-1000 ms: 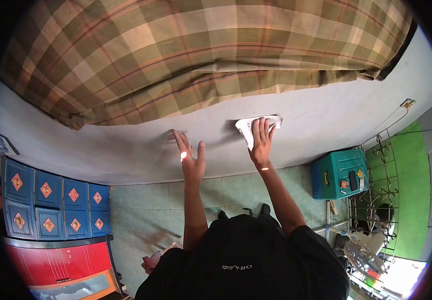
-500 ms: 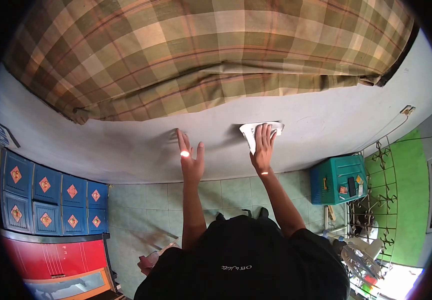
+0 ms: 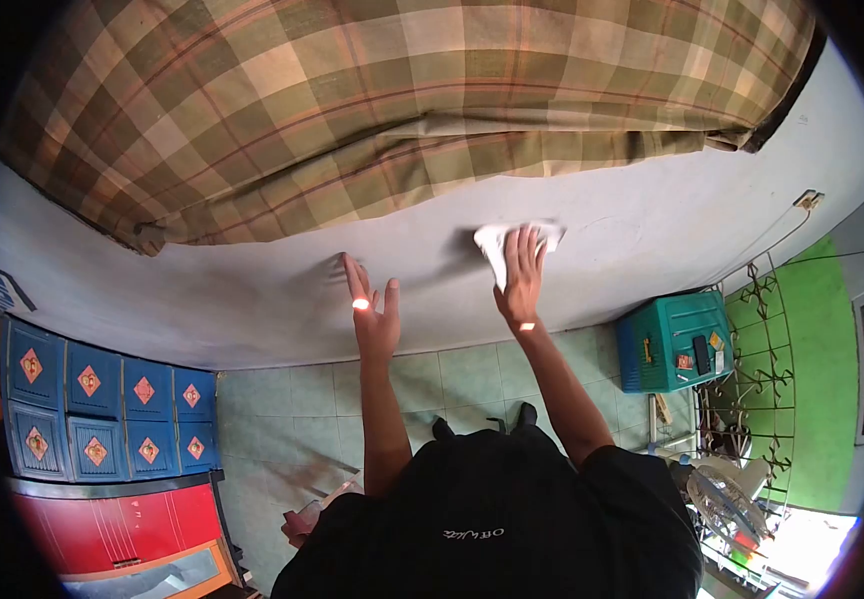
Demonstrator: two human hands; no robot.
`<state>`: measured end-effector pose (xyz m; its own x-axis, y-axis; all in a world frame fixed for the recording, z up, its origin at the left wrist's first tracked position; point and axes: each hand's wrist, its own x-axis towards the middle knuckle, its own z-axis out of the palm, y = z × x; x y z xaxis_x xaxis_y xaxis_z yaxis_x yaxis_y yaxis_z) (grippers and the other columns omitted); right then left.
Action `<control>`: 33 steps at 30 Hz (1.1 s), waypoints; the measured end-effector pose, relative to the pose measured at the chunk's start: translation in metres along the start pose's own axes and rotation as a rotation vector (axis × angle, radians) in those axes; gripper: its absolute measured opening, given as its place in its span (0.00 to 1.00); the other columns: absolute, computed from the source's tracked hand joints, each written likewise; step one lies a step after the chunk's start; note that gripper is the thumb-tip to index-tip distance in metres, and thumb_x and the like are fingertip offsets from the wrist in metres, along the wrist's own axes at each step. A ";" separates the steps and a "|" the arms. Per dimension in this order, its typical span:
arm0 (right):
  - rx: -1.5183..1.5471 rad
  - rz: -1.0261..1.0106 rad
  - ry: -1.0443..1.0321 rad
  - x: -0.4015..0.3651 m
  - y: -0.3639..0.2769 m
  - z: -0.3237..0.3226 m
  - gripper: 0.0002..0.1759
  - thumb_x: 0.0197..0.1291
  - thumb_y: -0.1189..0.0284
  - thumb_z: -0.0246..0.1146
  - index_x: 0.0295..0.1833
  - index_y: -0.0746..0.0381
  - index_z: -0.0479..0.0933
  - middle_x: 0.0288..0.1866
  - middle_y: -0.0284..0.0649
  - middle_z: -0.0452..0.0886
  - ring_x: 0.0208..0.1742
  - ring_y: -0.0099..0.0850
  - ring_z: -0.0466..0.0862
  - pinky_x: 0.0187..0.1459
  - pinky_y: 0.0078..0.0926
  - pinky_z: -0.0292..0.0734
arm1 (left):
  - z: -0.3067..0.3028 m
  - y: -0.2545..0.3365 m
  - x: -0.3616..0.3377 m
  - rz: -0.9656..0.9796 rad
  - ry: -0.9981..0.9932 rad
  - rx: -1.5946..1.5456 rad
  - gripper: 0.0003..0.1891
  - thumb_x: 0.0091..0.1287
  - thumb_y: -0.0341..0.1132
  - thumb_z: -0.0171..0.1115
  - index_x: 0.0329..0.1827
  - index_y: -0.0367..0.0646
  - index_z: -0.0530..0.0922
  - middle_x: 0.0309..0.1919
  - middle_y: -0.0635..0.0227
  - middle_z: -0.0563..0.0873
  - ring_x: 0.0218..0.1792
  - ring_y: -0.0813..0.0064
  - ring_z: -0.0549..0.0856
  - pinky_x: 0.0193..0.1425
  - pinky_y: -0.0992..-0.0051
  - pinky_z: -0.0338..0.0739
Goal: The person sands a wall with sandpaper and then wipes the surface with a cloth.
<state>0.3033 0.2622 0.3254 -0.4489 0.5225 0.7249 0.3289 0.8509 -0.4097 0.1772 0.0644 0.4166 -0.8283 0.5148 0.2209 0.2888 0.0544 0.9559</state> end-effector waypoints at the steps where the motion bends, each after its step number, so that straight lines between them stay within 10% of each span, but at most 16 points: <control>1: -0.050 0.014 -0.052 -0.022 0.010 0.011 0.46 0.40 0.81 0.63 0.71 0.73 0.58 0.73 0.65 0.58 0.76 0.61 0.54 0.73 0.63 0.42 | 0.000 0.001 0.001 -0.005 0.000 -0.008 0.42 0.70 0.32 0.57 0.79 0.45 0.38 0.79 0.59 0.46 0.78 0.59 0.52 0.72 0.54 0.59; 10: 0.096 -0.023 0.145 0.111 -0.047 -0.073 0.42 0.46 0.74 0.52 0.71 0.76 0.57 0.74 0.68 0.53 0.76 0.65 0.48 0.73 0.63 0.34 | 0.006 -0.006 0.003 0.015 -0.005 -0.030 0.42 0.71 0.30 0.55 0.79 0.46 0.36 0.80 0.59 0.43 0.78 0.56 0.51 0.73 0.56 0.59; 14: 0.065 -0.051 0.046 0.054 -0.014 -0.035 0.43 0.43 0.74 0.55 0.71 0.75 0.58 0.74 0.67 0.54 0.76 0.63 0.50 0.73 0.63 0.35 | 0.005 -0.008 0.003 0.027 0.000 -0.053 0.43 0.70 0.32 0.56 0.80 0.48 0.36 0.80 0.61 0.45 0.78 0.59 0.53 0.73 0.55 0.58; 16: -0.034 0.018 -0.056 -0.010 0.006 -0.004 0.31 0.62 0.70 0.53 0.70 0.70 0.63 0.71 0.59 0.64 0.75 0.55 0.60 0.72 0.65 0.40 | 0.001 -0.004 0.003 0.007 -0.007 -0.034 0.43 0.70 0.32 0.56 0.80 0.48 0.36 0.80 0.61 0.44 0.78 0.58 0.53 0.73 0.54 0.58; 27: 0.126 -0.071 0.075 0.102 -0.038 -0.060 0.43 0.44 0.72 0.54 0.70 0.77 0.56 0.71 0.70 0.55 0.74 0.69 0.50 0.72 0.66 0.36 | 0.004 -0.010 0.003 -0.019 -0.066 -0.032 0.45 0.71 0.33 0.56 0.79 0.49 0.31 0.80 0.61 0.40 0.79 0.59 0.48 0.73 0.52 0.56; 33: -0.108 0.046 -0.206 -0.047 0.015 0.011 0.29 0.63 0.70 0.51 0.70 0.68 0.63 0.72 0.54 0.65 0.74 0.51 0.62 0.71 0.67 0.42 | 0.001 -0.009 0.005 0.003 -0.066 -0.006 0.45 0.71 0.32 0.56 0.79 0.49 0.30 0.80 0.61 0.39 0.79 0.57 0.47 0.74 0.51 0.54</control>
<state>0.3203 0.2510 0.2797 -0.5878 0.5704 0.5737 0.4352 0.8207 -0.3702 0.1713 0.0677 0.4089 -0.7941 0.5702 0.2106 0.2878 0.0476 0.9565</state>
